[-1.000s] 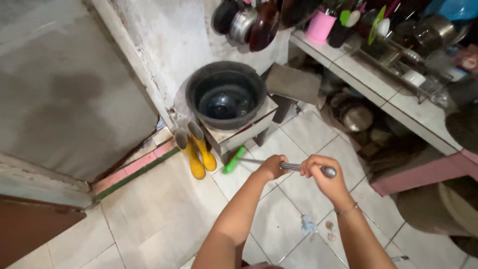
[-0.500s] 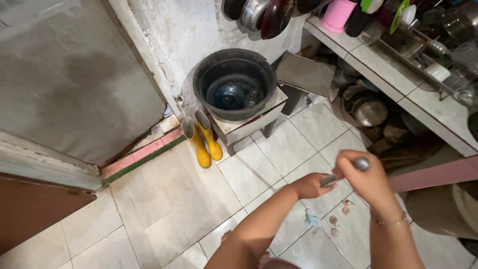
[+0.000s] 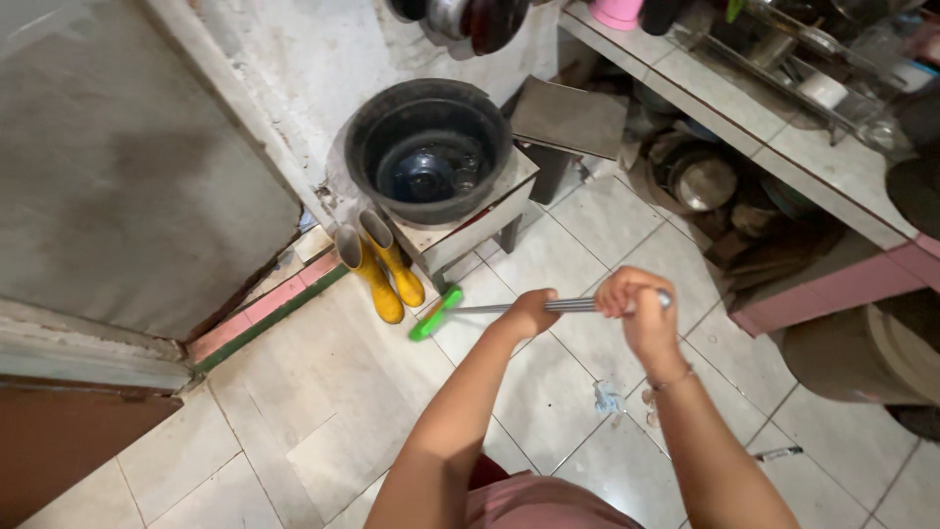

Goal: The person sweeps the tiled floor across multiple rooms by hand, moving around furniture and appliances.

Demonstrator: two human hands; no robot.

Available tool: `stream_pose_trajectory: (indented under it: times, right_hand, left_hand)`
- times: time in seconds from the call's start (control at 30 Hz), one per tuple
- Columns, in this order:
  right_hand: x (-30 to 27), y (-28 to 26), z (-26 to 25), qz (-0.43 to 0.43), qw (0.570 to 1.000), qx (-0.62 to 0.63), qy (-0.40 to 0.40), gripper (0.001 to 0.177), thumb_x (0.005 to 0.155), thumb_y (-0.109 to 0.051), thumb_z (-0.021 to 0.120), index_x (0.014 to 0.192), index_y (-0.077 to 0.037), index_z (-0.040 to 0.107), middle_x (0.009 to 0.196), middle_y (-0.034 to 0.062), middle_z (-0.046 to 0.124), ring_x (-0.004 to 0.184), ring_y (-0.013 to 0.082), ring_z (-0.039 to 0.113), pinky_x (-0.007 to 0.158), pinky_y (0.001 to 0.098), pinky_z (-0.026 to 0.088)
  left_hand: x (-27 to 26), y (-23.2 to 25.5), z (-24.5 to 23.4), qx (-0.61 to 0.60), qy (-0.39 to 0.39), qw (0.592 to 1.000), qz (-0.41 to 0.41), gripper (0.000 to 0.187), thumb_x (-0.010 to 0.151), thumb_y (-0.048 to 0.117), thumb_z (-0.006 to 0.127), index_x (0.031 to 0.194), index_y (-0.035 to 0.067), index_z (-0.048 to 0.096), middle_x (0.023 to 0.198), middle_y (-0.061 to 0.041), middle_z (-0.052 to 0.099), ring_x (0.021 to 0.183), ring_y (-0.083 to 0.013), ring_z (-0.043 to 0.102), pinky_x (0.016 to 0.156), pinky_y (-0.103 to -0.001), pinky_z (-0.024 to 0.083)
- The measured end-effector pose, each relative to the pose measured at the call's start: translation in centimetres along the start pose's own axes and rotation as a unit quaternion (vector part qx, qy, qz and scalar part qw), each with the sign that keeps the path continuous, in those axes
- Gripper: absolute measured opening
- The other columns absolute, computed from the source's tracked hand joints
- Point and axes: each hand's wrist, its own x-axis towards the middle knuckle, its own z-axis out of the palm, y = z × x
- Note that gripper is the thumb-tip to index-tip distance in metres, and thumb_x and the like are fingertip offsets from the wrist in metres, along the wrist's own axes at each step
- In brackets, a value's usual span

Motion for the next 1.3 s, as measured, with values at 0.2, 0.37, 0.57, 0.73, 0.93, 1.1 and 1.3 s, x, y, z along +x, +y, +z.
stream_pose_trajectory:
  times: [0.2, 0.37, 0.57, 0.73, 0.93, 1.1, 1.3]
  right_hand:
    - [-3.8, -2.8, -3.0, 0.061, 0.994, -0.085, 0.016, 0.028, 0.089, -0.012, 0.035, 0.064, -0.002, 0.042, 0.059, 0.0074, 0.047, 0.058, 0.0166, 0.044, 0.057, 0.0317, 0.038]
    - [-5.8, -8.8, -5.7, 0.095, 0.987, -0.115, 0.059, 0.027, 0.088, -0.010, 0.036, 0.062, -0.003, 0.039, 0.059, 0.0052, 0.043, 0.057, 0.0143, 0.040, 0.054, 0.0309, 0.037]
    - [-5.8, -10.9, -4.5, 0.143, 0.957, -0.241, 0.067, 0.032, 0.089, -0.011, 0.046, 0.058, -0.002, 0.043, 0.057, 0.0016, 0.041, 0.055, 0.0109, 0.037, 0.051, 0.0305, 0.035]
    - [-4.4, -10.9, -4.5, 0.186, 0.948, -0.253, 0.050, 0.040, 0.093, -0.026, 0.053, 0.062, -0.002, 0.044, 0.058, 0.0018, 0.039, 0.056, 0.0115, 0.034, 0.050, 0.0321, 0.031]
    - [-0.9, -11.5, -8.9, 0.056, 0.997, -0.055, 0.027, 0.063, 0.102, -0.060, 0.029, 0.065, -0.009, 0.040, 0.059, 0.0044, 0.041, 0.057, 0.0187, 0.039, 0.055, 0.0339, 0.032]
    - [4.8, -6.6, -9.5, 0.024, 0.999, 0.031, 0.001, 0.057, 0.095, -0.055, 0.041, 0.065, -0.006, 0.041, 0.060, 0.0078, 0.043, 0.067, 0.0218, 0.042, 0.067, 0.0379, 0.035]
    - [10.1, 2.6, -4.8, 0.000, 0.997, -0.030, -0.066, 0.063, 0.102, -0.053, 0.038, 0.072, 0.000, 0.053, 0.073, 0.0102, 0.054, 0.071, 0.0205, 0.050, 0.069, 0.0354, 0.040]
  left_hand:
    - [-0.5, 0.8, 7.5, -0.036, -0.131, 0.989, 0.056, 0.029, 0.095, 0.037, 0.069, 0.096, 0.009, 0.066, 0.085, -0.012, 0.070, 0.077, -0.0233, 0.063, 0.074, -0.037, 0.052]
    - [-1.7, 7.5, 13.2, -0.232, -0.241, 0.938, 0.090, 0.034, 0.095, 0.035, 0.071, 0.116, 0.007, 0.066, 0.095, -0.003, 0.069, 0.086, -0.0123, 0.058, 0.079, -0.033, 0.049]
    - [-3.2, 12.3, 17.2, -0.269, -0.276, 0.920, 0.070, 0.046, 0.097, 0.040, 0.070, 0.123, 0.003, 0.064, 0.103, -0.004, 0.066, 0.095, -0.0126, 0.058, 0.083, -0.032, 0.049]
    - [-4.3, 15.9, 13.3, -0.221, -0.277, 0.928, 0.110, 0.049, 0.094, 0.046, 0.069, 0.117, 0.002, 0.069, 0.103, -0.005, 0.069, 0.097, -0.0128, 0.061, 0.086, -0.032, 0.049]
    - [-0.5, 18.1, 6.3, -0.205, -0.238, 0.935, 0.166, 0.040, 0.095, 0.044, 0.068, 0.106, 0.007, 0.072, 0.089, -0.009, 0.072, 0.082, -0.0178, 0.063, 0.080, -0.035, 0.053]
    - [7.3, 11.3, 1.9, -0.077, -0.083, 0.977, 0.181, 0.020, 0.091, 0.028, 0.068, 0.098, 0.009, 0.066, 0.085, -0.014, 0.070, 0.079, -0.0270, 0.066, 0.076, -0.038, 0.053]
    - [14.3, -0.2, -1.2, -0.005, 0.104, 0.992, 0.078, 0.011, 0.082, 0.015, 0.072, 0.084, 0.008, 0.064, 0.084, -0.017, 0.069, 0.082, -0.0341, 0.065, 0.073, -0.040, 0.052]
